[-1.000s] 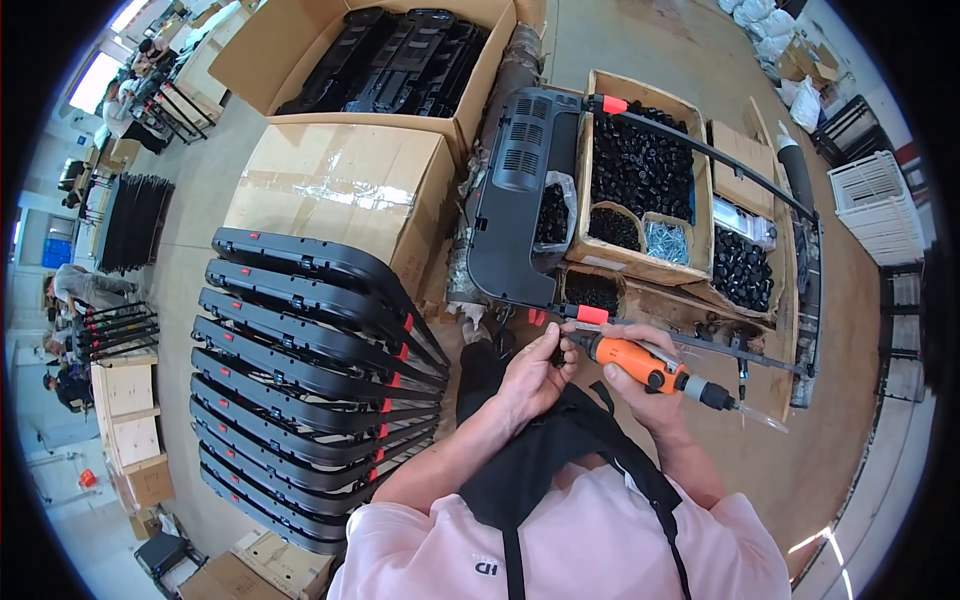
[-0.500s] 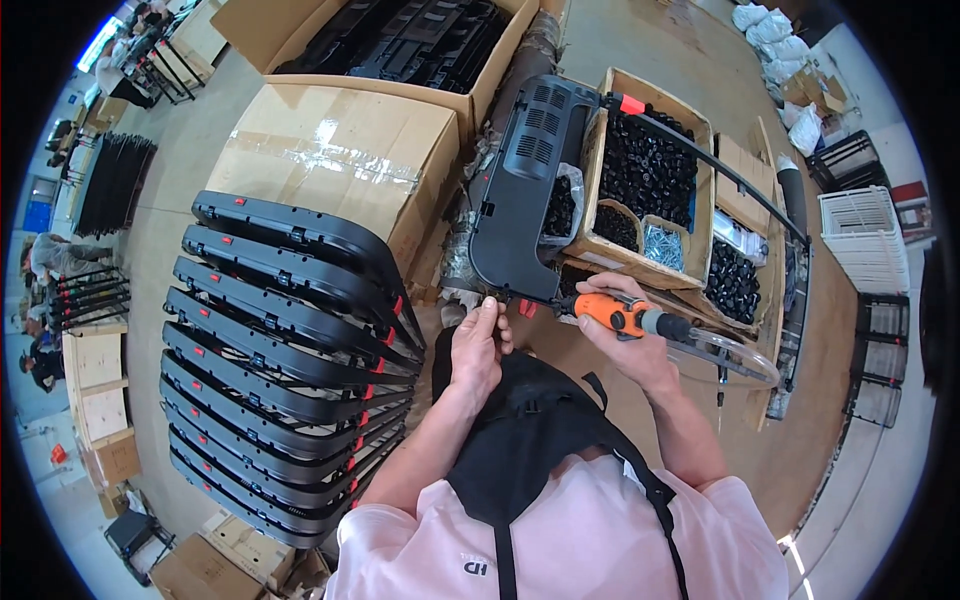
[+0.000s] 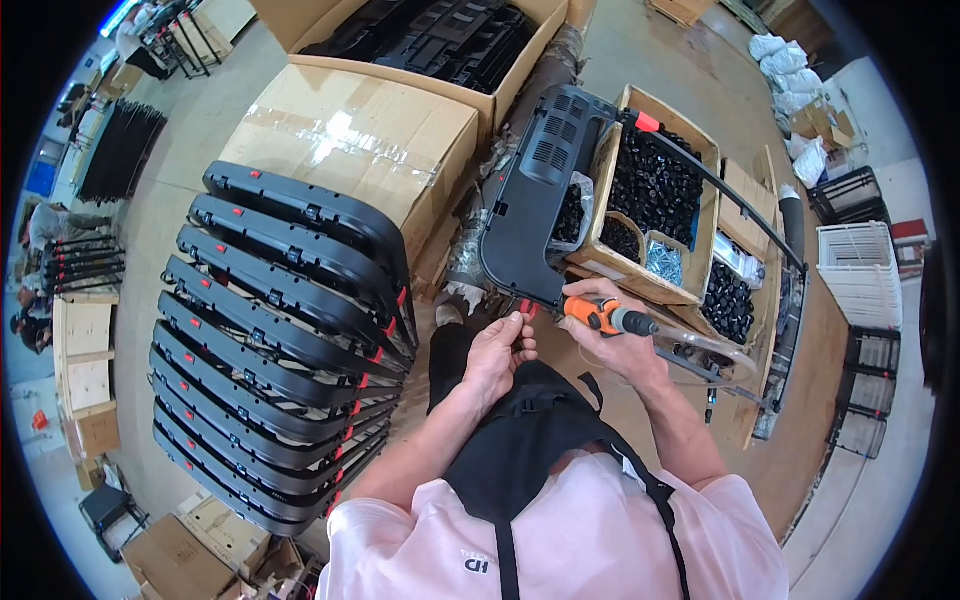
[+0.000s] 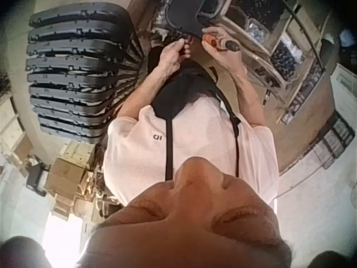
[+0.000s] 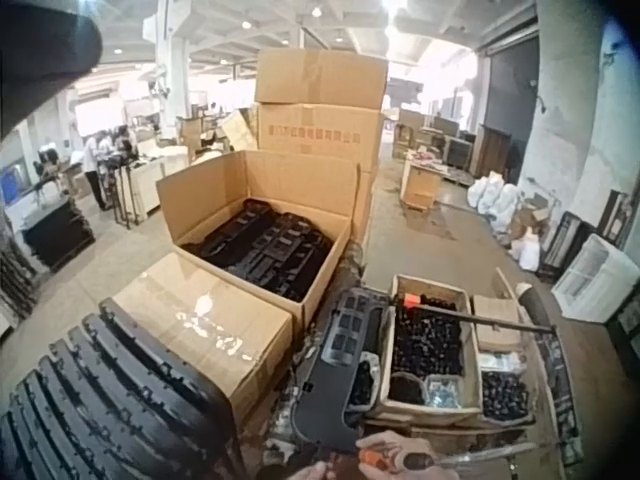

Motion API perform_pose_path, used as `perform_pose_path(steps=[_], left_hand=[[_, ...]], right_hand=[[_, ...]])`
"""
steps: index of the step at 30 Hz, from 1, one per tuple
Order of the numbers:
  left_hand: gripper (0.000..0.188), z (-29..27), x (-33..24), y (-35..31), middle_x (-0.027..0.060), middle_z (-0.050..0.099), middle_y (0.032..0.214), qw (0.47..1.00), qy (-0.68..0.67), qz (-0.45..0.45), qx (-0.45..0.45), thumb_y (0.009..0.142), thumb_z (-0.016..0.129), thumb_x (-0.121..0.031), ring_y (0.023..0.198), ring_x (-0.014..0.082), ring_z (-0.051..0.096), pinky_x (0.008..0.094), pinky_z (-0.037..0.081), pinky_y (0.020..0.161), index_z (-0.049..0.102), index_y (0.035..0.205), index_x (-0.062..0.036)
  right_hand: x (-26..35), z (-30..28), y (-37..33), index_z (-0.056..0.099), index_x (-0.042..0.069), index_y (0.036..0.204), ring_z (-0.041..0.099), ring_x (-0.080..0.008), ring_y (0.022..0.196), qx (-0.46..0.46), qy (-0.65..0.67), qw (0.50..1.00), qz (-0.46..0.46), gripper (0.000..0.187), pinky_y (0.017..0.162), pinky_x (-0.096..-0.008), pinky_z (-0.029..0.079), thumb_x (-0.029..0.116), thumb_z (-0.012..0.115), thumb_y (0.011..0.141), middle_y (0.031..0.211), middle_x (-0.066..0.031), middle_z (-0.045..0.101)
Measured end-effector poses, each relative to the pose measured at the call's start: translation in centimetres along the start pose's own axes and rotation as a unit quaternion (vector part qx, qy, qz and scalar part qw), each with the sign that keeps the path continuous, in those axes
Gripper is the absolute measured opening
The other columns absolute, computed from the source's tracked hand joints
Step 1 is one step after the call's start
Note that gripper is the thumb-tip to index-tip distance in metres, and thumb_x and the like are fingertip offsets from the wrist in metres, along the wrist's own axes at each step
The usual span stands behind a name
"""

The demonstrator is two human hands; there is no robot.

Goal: Assembling plastic device components using a powered screwdriver in a warehouse setting.

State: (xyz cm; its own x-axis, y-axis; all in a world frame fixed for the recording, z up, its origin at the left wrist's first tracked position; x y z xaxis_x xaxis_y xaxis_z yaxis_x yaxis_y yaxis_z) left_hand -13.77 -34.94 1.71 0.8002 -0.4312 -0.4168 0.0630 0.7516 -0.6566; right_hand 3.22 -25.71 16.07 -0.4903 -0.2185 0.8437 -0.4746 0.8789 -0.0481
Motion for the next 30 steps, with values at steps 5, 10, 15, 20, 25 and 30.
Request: perform_pose_path(steps=[5, 10, 15, 20, 25, 30], left_hand=[[0.030, -0.1, 0.4, -0.3, -0.0019, 0.064, 0.081, 0.999, -0.002, -0.042, -0.011, 0.107, 0.066, -0.039, 0.066, 0.0115, 0.064, 0.0280, 0.056, 0.058, 0.068, 0.101, -0.0100], [0.031, 0.2, 1.2, -0.2, -0.0028, 0.062, 0.078, 0.998, 0.013, -0.065, -0.002, 0.106, 0.067, -0.042, 0.063, 0.0119, 0.062, 0.0281, 0.053, 0.055, 0.066, 0.097, -0.0124], [0.027, -0.5, 1.9, 0.1, -0.0024, 0.065, 0.081, 0.997, -0.029, -0.069, 0.001, 0.109, 0.062, -0.037, 0.064, 0.0122, 0.062, 0.0287, 0.054, 0.056, 0.069, 0.104, -0.0119], [0.025, -0.1, 1.4, 0.3, -0.0022, 0.066, 0.086, 0.995, -0.072, -0.065, -0.006, 0.110, 0.060, -0.034, 0.069, 0.0124, 0.063, 0.0291, 0.056, 0.061, 0.070, 0.109, -0.0120], [0.025, 1.9, 0.8, 0.2, -0.0017, 0.065, 0.086, 0.988, -0.141, -0.043, 0.037, 0.111, 0.058, -0.033, 0.073, 0.0131, 0.062, 0.0292, 0.056, 0.066, 0.069, 0.109, -0.0111], [0.025, 2.0, 0.9, 0.8, -0.0018, 0.064, 0.086, 0.986, -0.152, -0.060, 0.033, 0.111, 0.058, -0.033, 0.075, 0.0130, 0.062, 0.0288, 0.056, 0.067, 0.067, 0.110, -0.0108]], right_hand=[[-1.4, 0.0, 0.5, 0.070, 0.008, 0.121, 0.069, -0.0143, 0.085, 0.006, 0.038, 0.999, 0.005, 0.035, 0.081, -0.0309, 0.056, 0.015, 0.079, 0.088, 0.096, -0.0039, 0.071], [-2.3, 0.3, 0.9, 0.068, 0.008, 0.124, 0.069, -0.0150, 0.100, 0.010, 0.027, 0.999, -0.018, 0.037, 0.089, -0.0317, 0.055, 0.014, 0.078, 0.089, 0.106, -0.0057, 0.072], [-0.1, -0.1, 0.1, 0.062, 0.002, 0.129, 0.068, -0.0187, 0.116, -0.011, 0.101, 0.995, -0.002, 0.043, 0.101, -0.0336, 0.054, 0.008, 0.078, 0.089, 0.122, -0.0118, 0.072], [1.4, -1.0, -2.4, 0.054, 0.000, 0.136, 0.067, -0.0234, 0.121, -0.029, 0.234, 0.971, -0.026, 0.051, 0.108, -0.0395, 0.053, 0.003, 0.077, 0.091, 0.131, -0.0174, 0.070], [0.1, 0.2, -3.6, 0.055, 0.001, 0.135, 0.068, -0.0243, 0.121, -0.043, 0.250, 0.967, -0.028, 0.050, 0.108, -0.0394, 0.053, 0.002, 0.078, 0.091, 0.130, -0.0177, 0.070], [-0.7, 0.3, -3.8, 0.056, 0.002, 0.134, 0.068, -0.0247, 0.121, -0.046, 0.243, 0.968, -0.043, 0.049, 0.108, -0.0394, 0.053, 0.000, 0.077, 0.090, 0.130, -0.0170, 0.070]])
Point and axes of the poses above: each hand's wrist, its own y-axis towards the middle knuckle, its own z-axis out of the palm, x = y × z, the point moved 2 cm from there along y, towards the middle knuckle
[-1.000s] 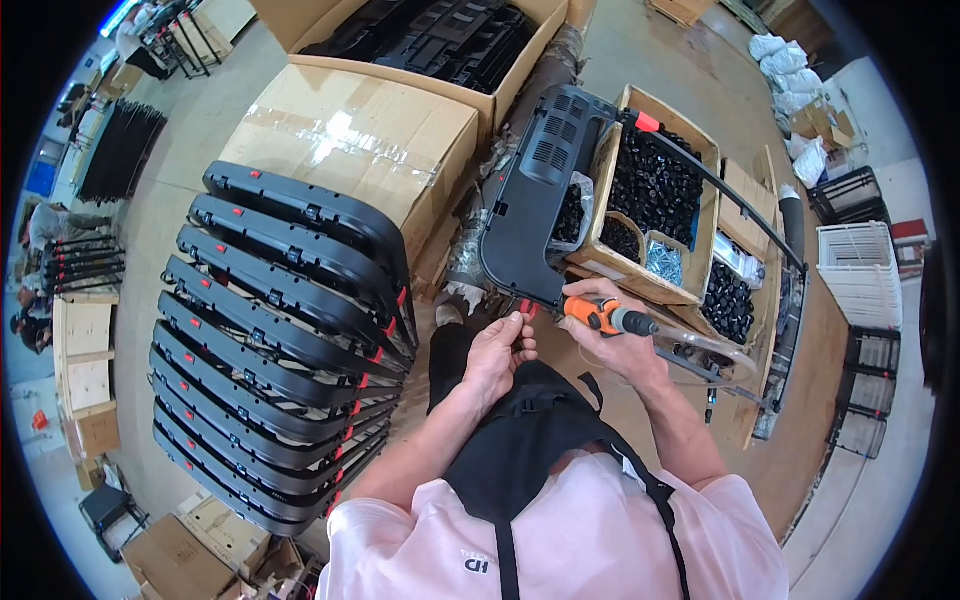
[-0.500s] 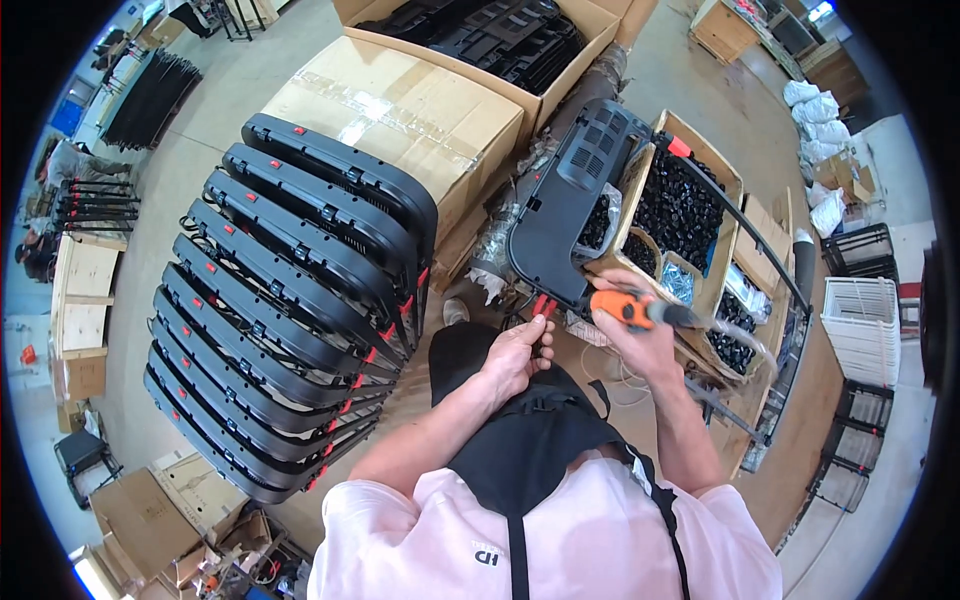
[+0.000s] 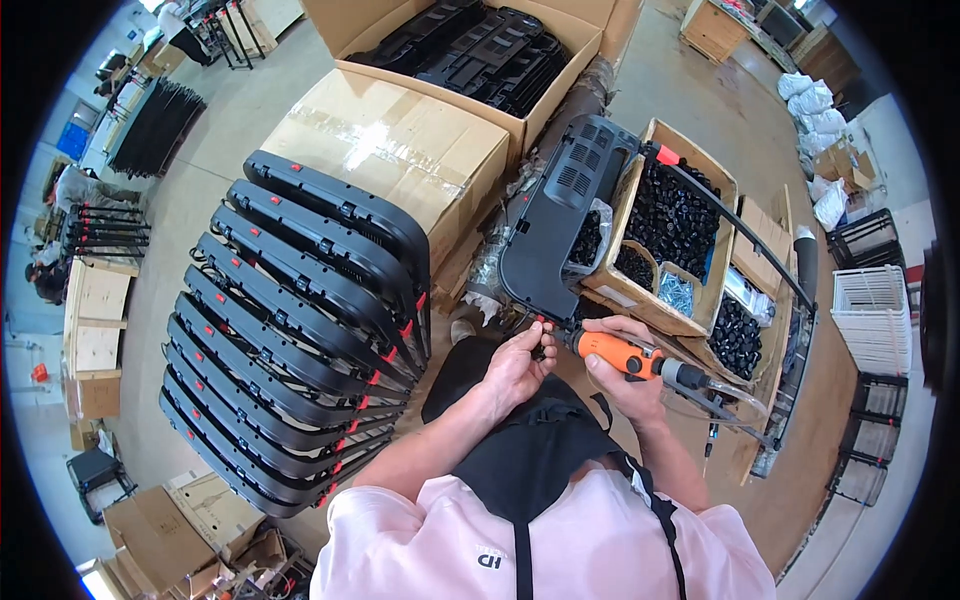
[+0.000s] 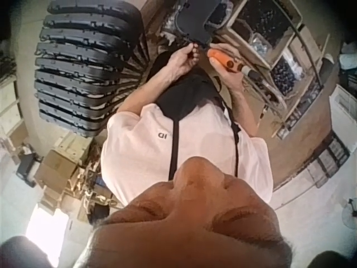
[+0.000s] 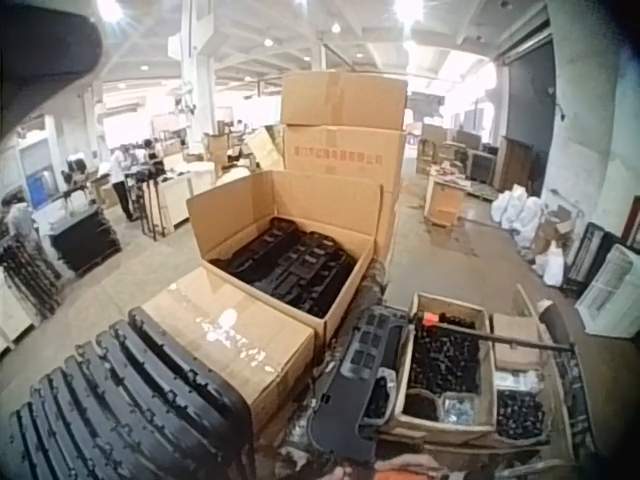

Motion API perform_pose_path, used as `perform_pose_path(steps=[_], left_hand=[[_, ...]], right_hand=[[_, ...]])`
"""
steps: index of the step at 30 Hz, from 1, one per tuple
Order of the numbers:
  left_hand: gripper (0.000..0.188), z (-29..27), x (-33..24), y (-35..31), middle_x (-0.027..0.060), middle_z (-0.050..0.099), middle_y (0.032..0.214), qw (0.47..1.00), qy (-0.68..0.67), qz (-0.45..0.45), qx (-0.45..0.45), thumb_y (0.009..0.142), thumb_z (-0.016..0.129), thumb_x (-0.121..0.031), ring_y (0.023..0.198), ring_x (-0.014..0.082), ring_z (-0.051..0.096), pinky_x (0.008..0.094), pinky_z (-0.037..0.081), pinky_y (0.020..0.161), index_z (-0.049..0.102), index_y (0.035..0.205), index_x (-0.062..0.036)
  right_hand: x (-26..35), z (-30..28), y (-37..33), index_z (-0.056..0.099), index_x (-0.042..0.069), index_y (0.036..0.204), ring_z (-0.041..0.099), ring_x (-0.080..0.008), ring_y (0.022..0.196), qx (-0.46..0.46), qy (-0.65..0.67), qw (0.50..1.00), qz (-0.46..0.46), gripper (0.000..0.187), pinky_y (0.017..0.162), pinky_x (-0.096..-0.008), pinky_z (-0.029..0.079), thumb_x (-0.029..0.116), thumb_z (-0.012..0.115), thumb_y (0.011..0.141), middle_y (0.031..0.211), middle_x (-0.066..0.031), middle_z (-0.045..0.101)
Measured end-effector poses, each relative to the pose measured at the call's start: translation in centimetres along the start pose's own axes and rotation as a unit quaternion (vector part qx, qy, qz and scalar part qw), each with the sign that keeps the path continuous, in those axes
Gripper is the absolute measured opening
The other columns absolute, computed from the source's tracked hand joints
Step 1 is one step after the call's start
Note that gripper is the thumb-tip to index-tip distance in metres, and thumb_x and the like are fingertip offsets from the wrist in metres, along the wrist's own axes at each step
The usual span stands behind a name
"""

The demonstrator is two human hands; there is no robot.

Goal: Assembling plastic device components using a powered screwdriver in a warehouse setting.

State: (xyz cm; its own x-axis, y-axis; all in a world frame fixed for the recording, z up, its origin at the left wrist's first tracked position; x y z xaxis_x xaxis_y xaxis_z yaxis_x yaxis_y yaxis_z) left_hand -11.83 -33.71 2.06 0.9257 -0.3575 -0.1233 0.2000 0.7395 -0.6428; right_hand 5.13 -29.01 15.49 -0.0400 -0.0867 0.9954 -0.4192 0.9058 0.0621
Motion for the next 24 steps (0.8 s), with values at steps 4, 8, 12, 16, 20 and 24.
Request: perform_pose_path(steps=[4, 8, 12, 16, 20, 24], left_hand=[[0.025, 0.4, 0.0, 0.2, -0.0025, 0.062, 0.085, 0.999, 0.009, -0.034, 0.007, 0.112, 0.057, -0.033, 0.075, 0.0130, 0.061, 0.0283, 0.055, 0.066, 0.067, 0.111, -0.0109], [0.025, 0.7, -0.3, 0.5, -0.0030, 0.061, 0.084, 0.998, -0.018, -0.051, 0.009, 0.112, 0.056, -0.033, 0.074, 0.0131, 0.061, 0.0279, 0.054, 0.065, 0.067, 0.112, -0.0109], [0.028, 1.0, -0.8, 0.4, -0.0018, 0.062, 0.084, 0.999, -0.028, -0.031, 0.016, 0.113, 0.053, -0.035, 0.074, 0.0143, 0.061, 0.0288, 0.055, 0.065, 0.066, 0.112, -0.0105], [0.035, 1.2, -0.5, 0.4, 0.0045, 0.068, 0.093, 1.000, 0.010, -0.006, -0.009, 0.115, 0.045, -0.036, 0.082, 0.0201, 0.066, 0.0344, 0.058, 0.073, 0.064, 0.113, -0.0071], [0.034, 1.0, -1.0, -0.1, 0.0068, 0.071, 0.101, 0.998, 0.052, -0.028, -0.005, 0.115, 0.042, -0.032, 0.086, 0.0218, 0.069, 0.0376, 0.060, 0.077, 0.064, 0.114, -0.0056], [0.030, 0.4, -1.3, -0.1, 0.0063, 0.070, 0.100, 0.992, 0.116, -0.041, -0.012, 0.114, 0.047, -0.029, 0.085, 0.0195, 0.068, 0.0376, 0.060, 0.078, 0.065, 0.112, -0.0057]], right_hand=[[0.1, -0.3, -0.1, 0.053, 0.001, 0.137, 0.067, -0.0257, 0.121, 0.002, -0.028, 1.000, 0.005, 0.053, 0.108, -0.0411, 0.052, 0.000, 0.075, 0.089, 0.131, -0.0195, 0.069], [0.2, -0.1, 0.6, 0.053, 0.001, 0.136, 0.067, -0.0248, 0.121, 0.006, -0.019, 1.000, 0.014, 0.052, 0.108, -0.0400, 0.053, 0.000, 0.076, 0.089, 0.131, -0.0187, 0.069], [0.3, 0.5, 1.8, 0.053, 0.002, 0.138, 0.066, -0.0225, 0.122, 0.013, 0.003, 0.999, 0.032, 0.052, 0.107, -0.0384, 0.053, 0.000, 0.076, 0.090, 0.132, -0.0166, 0.069], [-0.1, 1.5, 3.8, 0.053, 0.002, 0.138, 0.066, -0.0212, 0.121, 0.016, -0.019, 0.999, 0.021, 0.053, 0.106, -0.0370, 0.053, 0.000, 0.075, 0.091, 0.131, -0.0152, 0.070], [0.2, 2.5, 6.1, 0.056, 0.002, 0.136, 0.066, -0.0191, 0.120, 0.041, -0.080, 0.996, 0.010, 0.049, 0.107, -0.0357, 0.052, -0.001, 0.075, 0.091, 0.130, -0.0141, 0.070], [-0.1, 3.7, 7.1, 0.057, 0.002, 0.135, 0.066, -0.0170, 0.117, 0.058, -0.101, 0.993, 0.022, 0.048, 0.105, -0.0335, 0.052, 0.001, 0.075, 0.091, 0.126, -0.0114, 0.071]])
Point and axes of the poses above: each hand's wrist, its own y-axis towards the middle knuckle, its own z-axis out of the palm, x = y × z, the point moved 2 cm from there along y, towards the middle knuckle
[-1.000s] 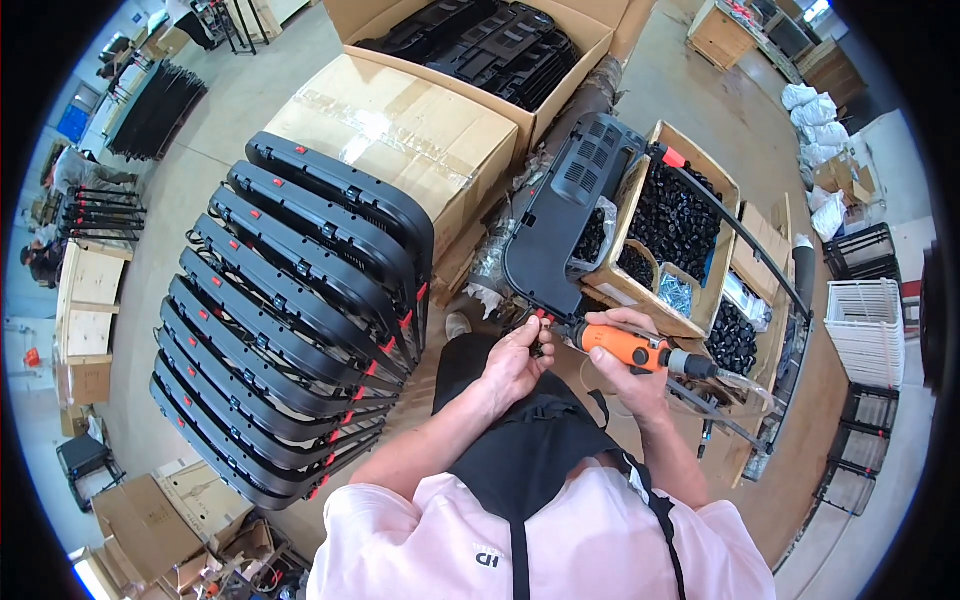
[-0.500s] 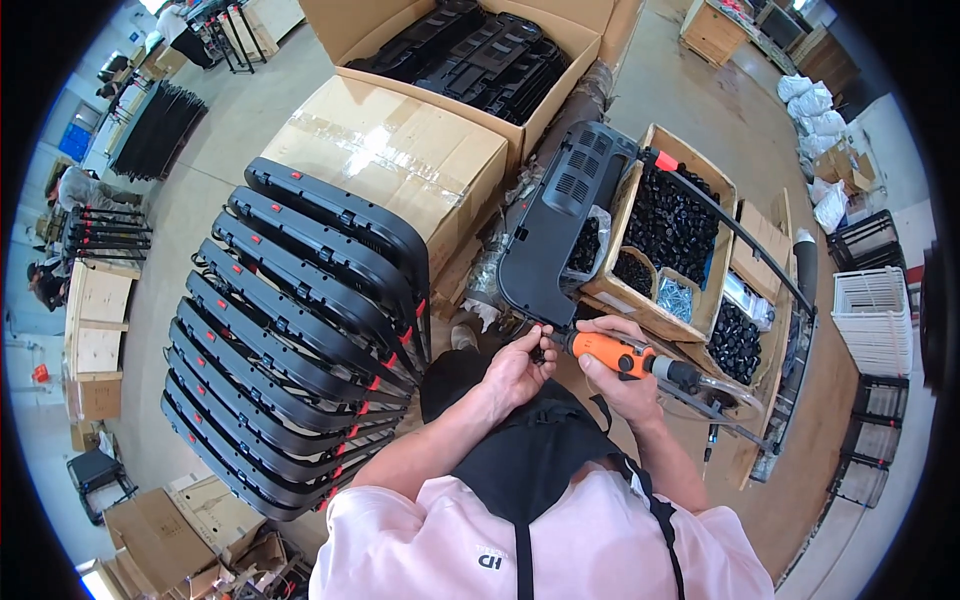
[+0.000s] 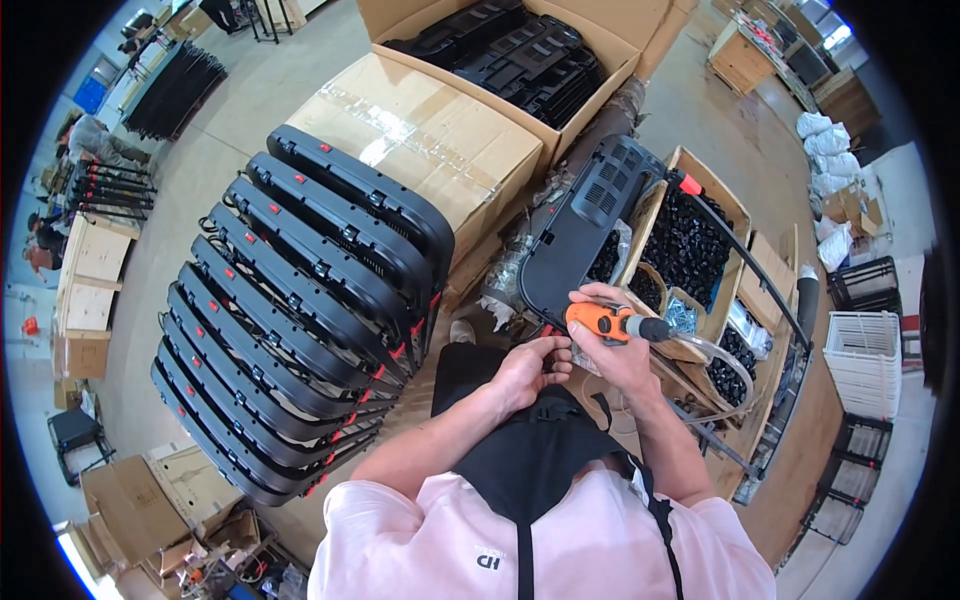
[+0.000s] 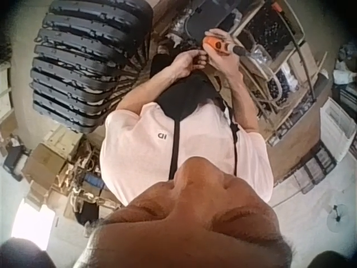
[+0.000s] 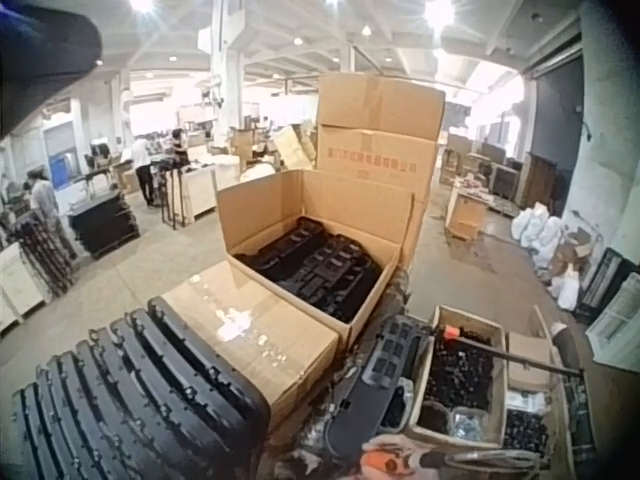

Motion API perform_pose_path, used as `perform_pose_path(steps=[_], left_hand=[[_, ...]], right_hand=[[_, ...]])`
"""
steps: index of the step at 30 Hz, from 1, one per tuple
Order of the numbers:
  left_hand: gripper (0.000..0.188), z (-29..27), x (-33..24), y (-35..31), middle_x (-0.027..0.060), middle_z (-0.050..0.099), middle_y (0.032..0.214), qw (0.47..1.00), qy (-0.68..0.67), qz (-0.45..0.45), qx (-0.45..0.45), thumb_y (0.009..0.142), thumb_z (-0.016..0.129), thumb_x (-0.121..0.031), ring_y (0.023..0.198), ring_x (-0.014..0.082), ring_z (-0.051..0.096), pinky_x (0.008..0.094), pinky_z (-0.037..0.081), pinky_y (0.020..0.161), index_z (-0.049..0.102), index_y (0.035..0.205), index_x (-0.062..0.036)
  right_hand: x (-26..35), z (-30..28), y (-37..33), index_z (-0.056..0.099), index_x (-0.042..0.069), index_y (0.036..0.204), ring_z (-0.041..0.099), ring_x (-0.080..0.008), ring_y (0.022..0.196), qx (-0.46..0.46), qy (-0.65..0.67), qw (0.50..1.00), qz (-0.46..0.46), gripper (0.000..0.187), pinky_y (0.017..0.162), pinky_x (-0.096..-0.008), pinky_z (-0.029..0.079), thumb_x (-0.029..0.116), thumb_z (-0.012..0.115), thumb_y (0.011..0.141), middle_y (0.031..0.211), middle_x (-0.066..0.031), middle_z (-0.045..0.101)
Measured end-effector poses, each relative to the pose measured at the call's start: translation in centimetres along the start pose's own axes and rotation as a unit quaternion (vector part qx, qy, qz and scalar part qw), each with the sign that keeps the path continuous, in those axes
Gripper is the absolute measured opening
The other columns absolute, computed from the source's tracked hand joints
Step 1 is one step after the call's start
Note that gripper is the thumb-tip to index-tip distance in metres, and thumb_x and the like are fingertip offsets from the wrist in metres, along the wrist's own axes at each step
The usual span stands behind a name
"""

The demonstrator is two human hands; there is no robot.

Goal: Assembling plastic device components using a powered screwdriver in a warehouse setting.

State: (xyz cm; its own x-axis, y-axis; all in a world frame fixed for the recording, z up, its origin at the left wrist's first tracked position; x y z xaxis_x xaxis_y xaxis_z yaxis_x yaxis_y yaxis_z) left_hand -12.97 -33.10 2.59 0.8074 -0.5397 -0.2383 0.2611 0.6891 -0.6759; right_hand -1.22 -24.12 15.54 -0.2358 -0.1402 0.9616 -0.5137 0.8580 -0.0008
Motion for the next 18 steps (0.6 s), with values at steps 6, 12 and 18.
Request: perform_pose_path(steps=[6, 12, 18], left_hand=[[0.027, -1.1, -0.1, -0.7, 0.0052, 0.069, 0.098, 0.999, 0.025, 0.033, -0.003, 0.114, 0.049, -0.025, 0.084, 0.0166, 0.067, 0.0337, 0.060, 0.077, 0.067, 0.111, -0.0052], [0.030, -1.9, -0.4, -0.9, 0.0053, 0.071, 0.101, 0.998, 0.036, 0.051, -0.023, 0.115, 0.047, -0.026, 0.084, 0.0164, 0.068, 0.0335, 0.061, 0.078, 0.069, 0.117, -0.0044], [0.024, -1.9, -0.6, -1.3, 0.0081, 0.073, 0.104, 0.998, -0.011, 0.063, -0.029, 0.114, 0.050, -0.021, 0.082, 0.0163, 0.070, 0.0327, 0.063, 0.077, 0.065, 0.123, -0.0036]], right_hand=[[-0.5, 1.1, 0.8, 0.067, 0.007, 0.125, 0.072, -0.0145, 0.094, 0.030, -0.069, 0.997, -0.001, 0.037, 0.085, -0.0318, 0.058, 0.009, 0.077, 0.090, 0.104, -0.0092, 0.075], [-0.4, 1.6, 1.6, 0.069, 0.008, 0.121, 0.071, -0.0144, 0.086, 0.043, -0.122, 0.991, -0.041, 0.035, 0.081, -0.0305, 0.058, 0.014, 0.079, 0.088, 0.094, -0.0068, 0.074], [-0.5, 1.4, 2.0, 0.069, 0.006, 0.118, 0.068, -0.0134, 0.092, 0.044, -0.062, 0.997, -0.014, 0.031, 0.083, -0.0303, 0.055, 0.010, 0.075, 0.088, 0.103, -0.0060, 0.071]])
Point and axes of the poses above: each hand's wrist, its own y-axis towards the middle knuckle, its own z-axis out of the palm, x = y × z, the point moved 2 cm from there along y, towards the middle knuckle
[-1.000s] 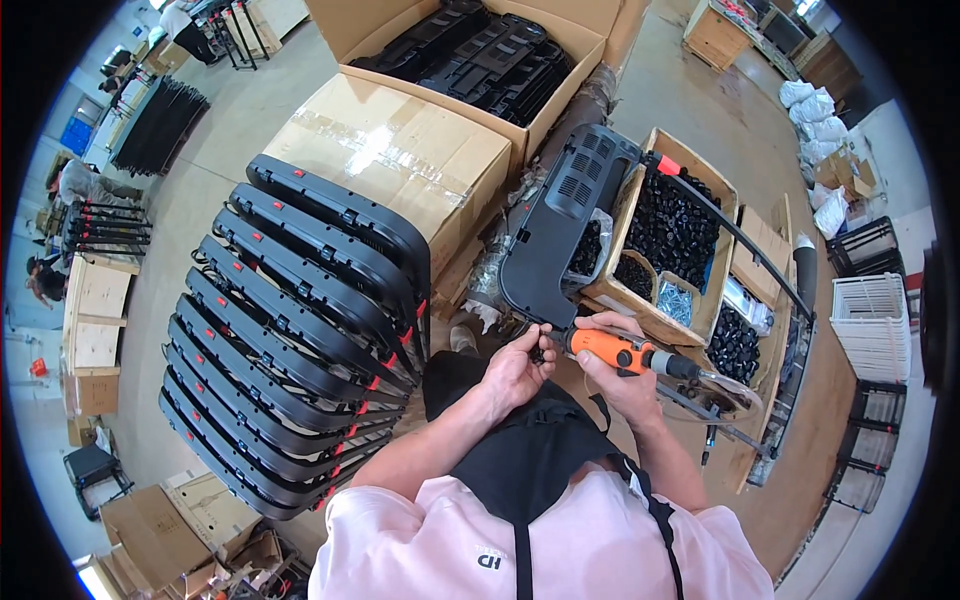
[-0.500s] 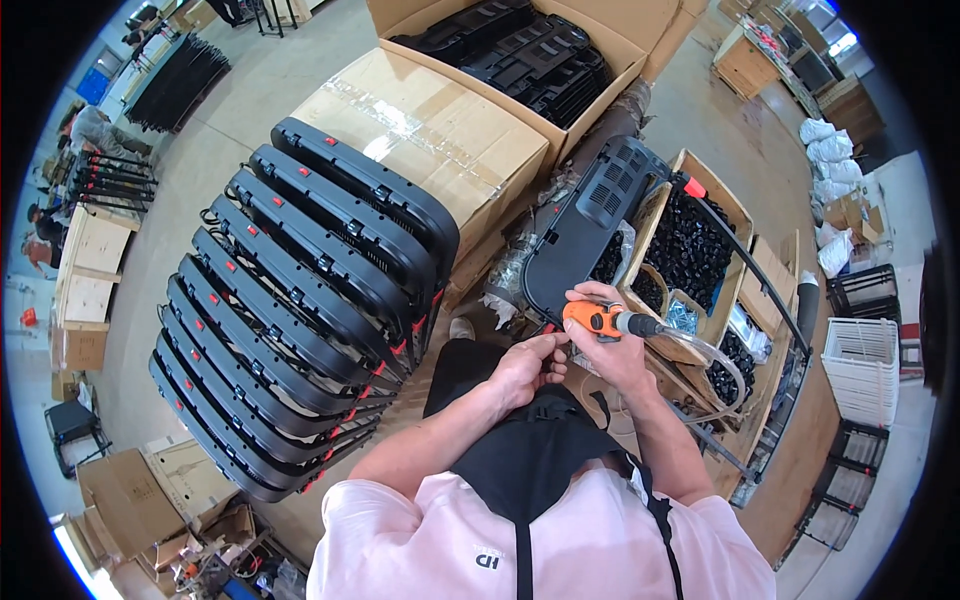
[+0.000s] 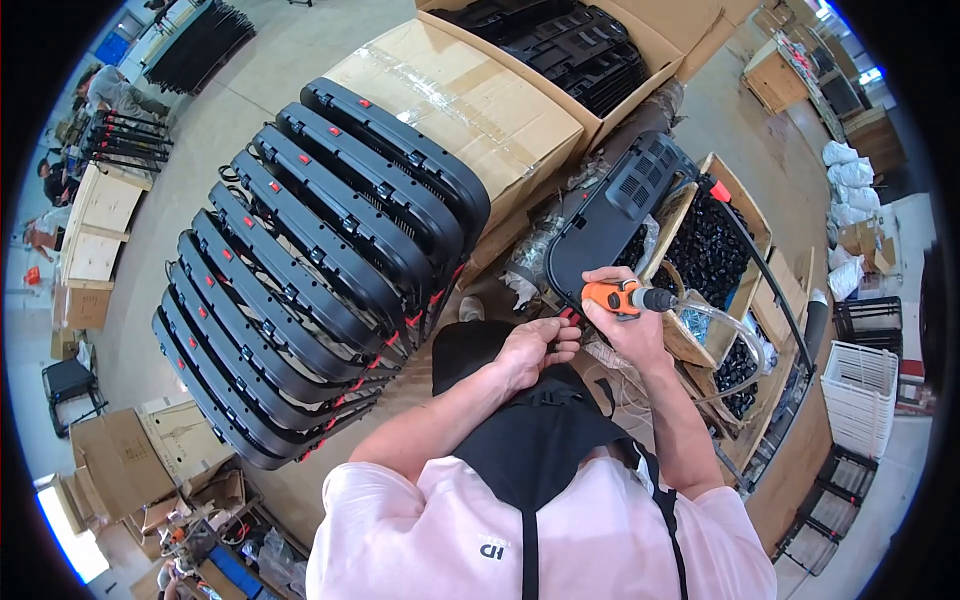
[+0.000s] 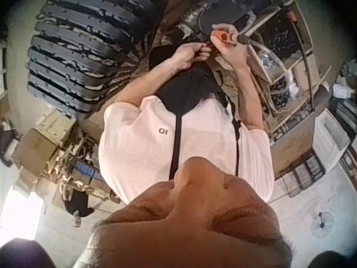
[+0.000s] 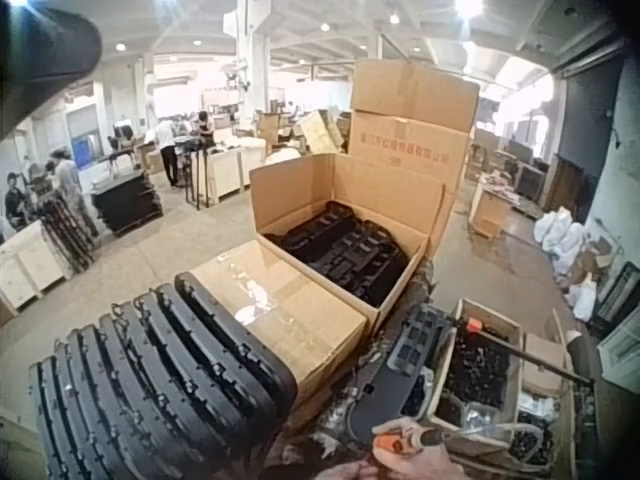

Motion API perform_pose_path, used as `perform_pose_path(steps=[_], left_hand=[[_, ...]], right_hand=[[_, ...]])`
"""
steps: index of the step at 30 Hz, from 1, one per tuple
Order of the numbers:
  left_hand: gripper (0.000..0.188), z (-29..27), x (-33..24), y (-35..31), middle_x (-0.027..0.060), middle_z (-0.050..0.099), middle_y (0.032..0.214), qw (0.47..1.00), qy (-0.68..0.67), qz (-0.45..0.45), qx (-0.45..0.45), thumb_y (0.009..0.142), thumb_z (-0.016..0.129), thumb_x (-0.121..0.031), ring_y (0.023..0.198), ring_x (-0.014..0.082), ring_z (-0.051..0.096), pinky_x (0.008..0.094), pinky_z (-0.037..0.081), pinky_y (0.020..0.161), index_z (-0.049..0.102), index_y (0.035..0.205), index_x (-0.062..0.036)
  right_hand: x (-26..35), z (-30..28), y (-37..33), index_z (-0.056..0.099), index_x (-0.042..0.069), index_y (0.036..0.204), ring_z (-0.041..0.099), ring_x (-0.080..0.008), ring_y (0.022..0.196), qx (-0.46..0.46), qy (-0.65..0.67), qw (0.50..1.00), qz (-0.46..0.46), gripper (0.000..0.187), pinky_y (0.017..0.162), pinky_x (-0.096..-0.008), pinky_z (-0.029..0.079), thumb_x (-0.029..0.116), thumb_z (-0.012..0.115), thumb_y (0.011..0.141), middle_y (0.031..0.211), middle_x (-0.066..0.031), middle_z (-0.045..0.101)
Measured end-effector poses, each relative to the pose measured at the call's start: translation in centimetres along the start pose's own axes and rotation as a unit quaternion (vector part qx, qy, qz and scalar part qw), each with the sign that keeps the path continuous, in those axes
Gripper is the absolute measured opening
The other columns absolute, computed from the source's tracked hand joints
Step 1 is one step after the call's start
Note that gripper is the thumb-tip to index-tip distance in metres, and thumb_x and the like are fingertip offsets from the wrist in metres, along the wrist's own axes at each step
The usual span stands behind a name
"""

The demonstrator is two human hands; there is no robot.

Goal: Assembling plastic device components using a powered screwdriver in a warehouse setting.

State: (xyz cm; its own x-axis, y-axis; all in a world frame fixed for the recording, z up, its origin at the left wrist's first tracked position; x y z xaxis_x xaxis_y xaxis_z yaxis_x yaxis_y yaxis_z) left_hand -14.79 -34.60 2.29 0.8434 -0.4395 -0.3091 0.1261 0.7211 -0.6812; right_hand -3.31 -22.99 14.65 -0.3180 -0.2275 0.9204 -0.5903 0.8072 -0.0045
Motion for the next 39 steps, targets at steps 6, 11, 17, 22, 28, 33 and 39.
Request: perform_pose_path(steps=[6, 11, 17, 22, 28, 33, 39], left_hand=[[0.027, -0.7, 0.1, 0.3, 0.0055, 0.075, 0.100, 1.000, 0.010, 0.024, 0.007, 0.114, 0.053, -0.026, 0.079, 0.0144, 0.070, 0.0299, 0.062, 0.072, 0.068, 0.119, -0.0051], [0.027, -0.6, -0.7, 0.4, -0.0016, 0.071, 0.088, 0.999, -0.045, 0.018, -0.006, 0.108, 0.063, -0.035, 0.075, 0.0125, 0.065, 0.0282, 0.056, 0.069, 0.073, 0.110, -0.0102], [0.030, 0.7, -1.6, 1.6, -0.0027, 0.066, 0.081, 0.992, -0.120, 0.028, -0.026, 0.105, 0.068, -0.041, 0.068, 0.0122, 0.063, 0.0284, 0.055, 0.064, 0.070, 0.100, -0.0120], [0.029, 1.8, -2.1, 2.7, -0.0025, 0.066, 0.080, 0.989, -0.148, 0.014, 0.005, 0.106, 0.067, -0.040, 0.069, 0.0131, 0.063, 0.0288, 0.056, 0.064, 0.069, 0.102, -0.0114], [0.026, 3.2, -3.1, 3.8, -0.0037, 0.063, 0.081, 0.984, -0.180, 0.008, 0.008, 0.110, 0.059, -0.038, 0.071, 0.0126, 0.060, 0.0264, 0.050, 0.063, 0.065, 0.111, -0.0124], [0.028, 4.2, -4.5, 4.6, -0.0024, 0.062, 0.081, 0.978, -0.197, -0.028, 0.066, 0.109, 0.061, -0.037, 0.072, 0.0141, 0.062, 0.0287, 0.056, 0.067, 0.068, 0.116, -0.0101], [0.029, 4.4, -5.6, 6.1, -0.0018, 0.060, 0.083, 0.966, -0.232, -0.037, 0.110, 0.110, 0.059, -0.036, 0.074, 0.0147, 0.059, 0.0287, 0.054, 0.068, 0.066, 0.121, -0.0099]], right_hand=[[-0.1, 0.1, 0.2, 0.065, 0.003, 0.125, 0.069, -0.0162, 0.106, 0.019, -0.006, 1.000, -0.007, 0.038, 0.095, -0.0311, 0.055, 0.006, 0.075, 0.089, 0.117, -0.0105, 0.072], [0.3, -0.9, -1.7, 0.058, -0.001, 0.134, 0.069, -0.0209, 0.115, -0.050, 0.150, 0.987, 0.012, 0.048, 0.104, -0.0363, 0.055, -0.001, 0.076, 0.090, 0.127, -0.0168, 0.072], [0.5, -1.9, -2.8, 0.056, -0.001, 0.136, 0.070, -0.0212, 0.116, -0.067, 0.220, 0.973, 0.022, 0.050, 0.105, -0.0367, 0.055, -0.001, 0.076, 0.090, 0.128, -0.0174, 0.072], [0.6, -2.7, -2.5, 0.056, 0.001, 0.137, 0.068, -0.0212, 0.118, -0.073, 0.224, 0.971, 0.033, 0.051, 0.107, -0.0374, 0.053, 0.002, 0.077, 0.091, 0.130, -0.0164, 0.071], [0.8, -3.4, -1.5, 0.056, 0.001, 0.136, 0.068, -0.0209, 0.118, -0.077, 0.202, 0.976, 0.025, 0.050, 0.107, -0.0372, 0.053, 0.002, 0.077, 0.091, 0.130, -0.0153, 0.071], [0.7, -4.0, 0.2, 0.055, 0.001, 0.136, 0.068, -0.0203, 0.118, -0.079, 0.171, 0.982, 0.016, 0.050, 0.107, -0.0366, 0.053, 0.000, 0.076, 0.090, 0.131, -0.0154, 0.071], [1.7, -4.1, 2.1, 0.055, 0.001, 0.137, 0.068, -0.0201, 0.118, -0.075, 0.174, 0.982, 0.019, 0.051, 0.106, -0.0362, 0.053, -0.001, 0.076, 0.091, 0.131, -0.0156, 0.070]])
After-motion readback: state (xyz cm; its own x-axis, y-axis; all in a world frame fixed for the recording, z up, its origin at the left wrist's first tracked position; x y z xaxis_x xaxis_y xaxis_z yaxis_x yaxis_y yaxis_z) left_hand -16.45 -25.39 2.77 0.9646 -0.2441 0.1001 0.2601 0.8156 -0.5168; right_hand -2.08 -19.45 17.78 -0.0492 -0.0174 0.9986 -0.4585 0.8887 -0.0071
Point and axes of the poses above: each hand's wrist, its own y-axis towards the middle knuckle, its own z-axis out of the palm, x = y × z, the point moved 2 cm from there along y, towards the middle knuckle
